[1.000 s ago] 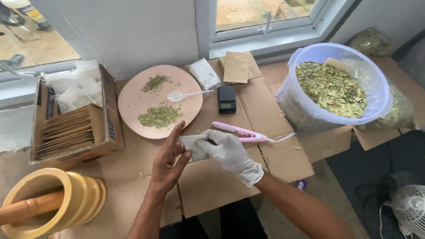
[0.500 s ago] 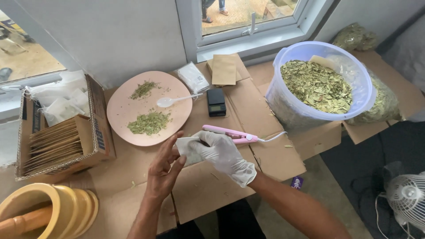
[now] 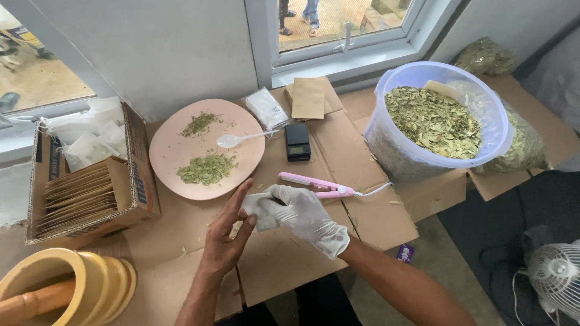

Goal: Manually filling small pouches with dried tea leaves using a spoon and sealing them with a handheld heat sealer.

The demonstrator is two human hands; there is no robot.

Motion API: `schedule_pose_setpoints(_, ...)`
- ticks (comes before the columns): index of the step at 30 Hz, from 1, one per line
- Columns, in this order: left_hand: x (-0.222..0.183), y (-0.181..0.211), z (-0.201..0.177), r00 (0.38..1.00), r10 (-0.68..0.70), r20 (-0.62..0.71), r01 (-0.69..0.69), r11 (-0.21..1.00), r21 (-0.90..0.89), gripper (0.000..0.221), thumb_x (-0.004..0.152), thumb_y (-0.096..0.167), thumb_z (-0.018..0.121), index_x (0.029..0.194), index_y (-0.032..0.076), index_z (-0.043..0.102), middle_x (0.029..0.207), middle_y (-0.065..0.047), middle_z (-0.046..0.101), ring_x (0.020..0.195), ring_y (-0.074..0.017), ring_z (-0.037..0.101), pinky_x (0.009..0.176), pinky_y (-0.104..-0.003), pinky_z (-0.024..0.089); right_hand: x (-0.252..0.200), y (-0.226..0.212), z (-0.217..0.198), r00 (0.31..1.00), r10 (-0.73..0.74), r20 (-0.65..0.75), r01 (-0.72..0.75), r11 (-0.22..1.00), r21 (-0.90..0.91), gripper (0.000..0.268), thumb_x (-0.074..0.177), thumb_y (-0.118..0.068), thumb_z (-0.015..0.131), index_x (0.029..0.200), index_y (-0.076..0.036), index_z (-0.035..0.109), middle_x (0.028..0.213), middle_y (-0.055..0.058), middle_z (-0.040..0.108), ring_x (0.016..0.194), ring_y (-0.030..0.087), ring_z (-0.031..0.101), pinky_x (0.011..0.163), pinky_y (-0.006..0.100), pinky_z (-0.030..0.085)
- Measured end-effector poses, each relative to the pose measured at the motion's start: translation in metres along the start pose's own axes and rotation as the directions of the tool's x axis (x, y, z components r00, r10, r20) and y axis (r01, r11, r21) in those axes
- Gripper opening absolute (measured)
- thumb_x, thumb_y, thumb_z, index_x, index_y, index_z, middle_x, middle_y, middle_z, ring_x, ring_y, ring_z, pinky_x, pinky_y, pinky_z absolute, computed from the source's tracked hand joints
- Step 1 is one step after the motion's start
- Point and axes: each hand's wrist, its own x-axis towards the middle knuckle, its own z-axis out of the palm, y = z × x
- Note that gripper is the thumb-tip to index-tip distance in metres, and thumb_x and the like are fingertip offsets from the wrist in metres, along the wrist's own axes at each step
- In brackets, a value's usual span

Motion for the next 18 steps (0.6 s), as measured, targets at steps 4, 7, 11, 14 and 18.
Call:
schedule_pose_setpoints(4,-0.001,-0.001,-0.002,0.999,-0.011,-0.035,0.013,0.999,0.050,0.074,0.107,0.010,0.072,0.174,0.016,0.041,0.176,-0.009,0.054,0.084,-0.0076,0.065,0.090,-0.029,0.057,0.000,-0.006,-0.002,0.997,0.075,0.006,-0.075,0.997,0.007,0.019,0.108,-0.032,0.070,0.098,-0.018,0.078,0.078,-0.009,0.066,0.076,0.008,0.060,0.074,0.029,0.050)
schedule_pose_setpoints(7,-0.001,0.005,-0.002,0.993,-0.089,-0.074,0.093,0.995,0.042,0.075,0.106,0.018,0.075,0.173,0.019,0.043,0.175,-0.003,0.056,0.082,-0.0029,0.061,0.056,-0.021,0.035,-0.001,-0.007,-0.003,0.992,0.123,0.004,-0.123,0.991,0.059,0.016,0.106,-0.030,0.072,0.099,-0.019,0.081,0.082,-0.010,0.070,0.080,0.006,0.063,0.077,0.027,0.051)
schedule_pose_setpoints(11,0.000,-0.002,0.000,0.991,-0.075,-0.114,0.067,0.995,-0.069,0.063,0.108,0.021,0.071,0.167,0.014,0.051,0.162,-0.005,0.068,0.097,-0.0096,0.071,0.082,-0.026,0.057,-0.002,-0.005,-0.005,0.999,0.051,-0.005,-0.051,0.995,0.085,0.015,0.108,-0.027,0.072,0.102,-0.016,0.080,0.084,-0.009,0.070,0.079,0.006,0.062,0.075,0.026,0.052)
schedule_pose_setpoints(14,-0.005,-0.014,-0.002,0.982,-0.111,-0.151,0.090,0.986,-0.143,0.053,0.108,0.022,0.072,0.158,0.008,0.062,0.145,-0.009,0.076,0.116,-0.0160,0.076,0.102,-0.032,0.065,-0.003,-0.005,-0.005,0.999,0.038,0.010,-0.038,0.997,0.070,0.015,0.109,-0.028,0.072,0.104,-0.017,0.082,0.082,-0.009,0.068,0.074,0.006,0.060,0.070,0.025,0.050)
schedule_pose_setpoints(18,-0.002,-0.005,-0.006,0.963,-0.194,-0.188,0.196,0.981,-0.005,0.042,0.105,0.034,0.074,0.141,0.013,0.079,0.113,0.001,0.078,0.079,-0.0058,0.059,0.064,-0.022,0.048,-0.003,-0.002,-0.004,0.997,0.060,0.044,-0.061,0.998,0.013,0.016,0.108,-0.029,0.071,0.102,-0.020,0.083,0.078,-0.011,0.070,0.074,0.004,0.059,0.072,0.023,0.051)
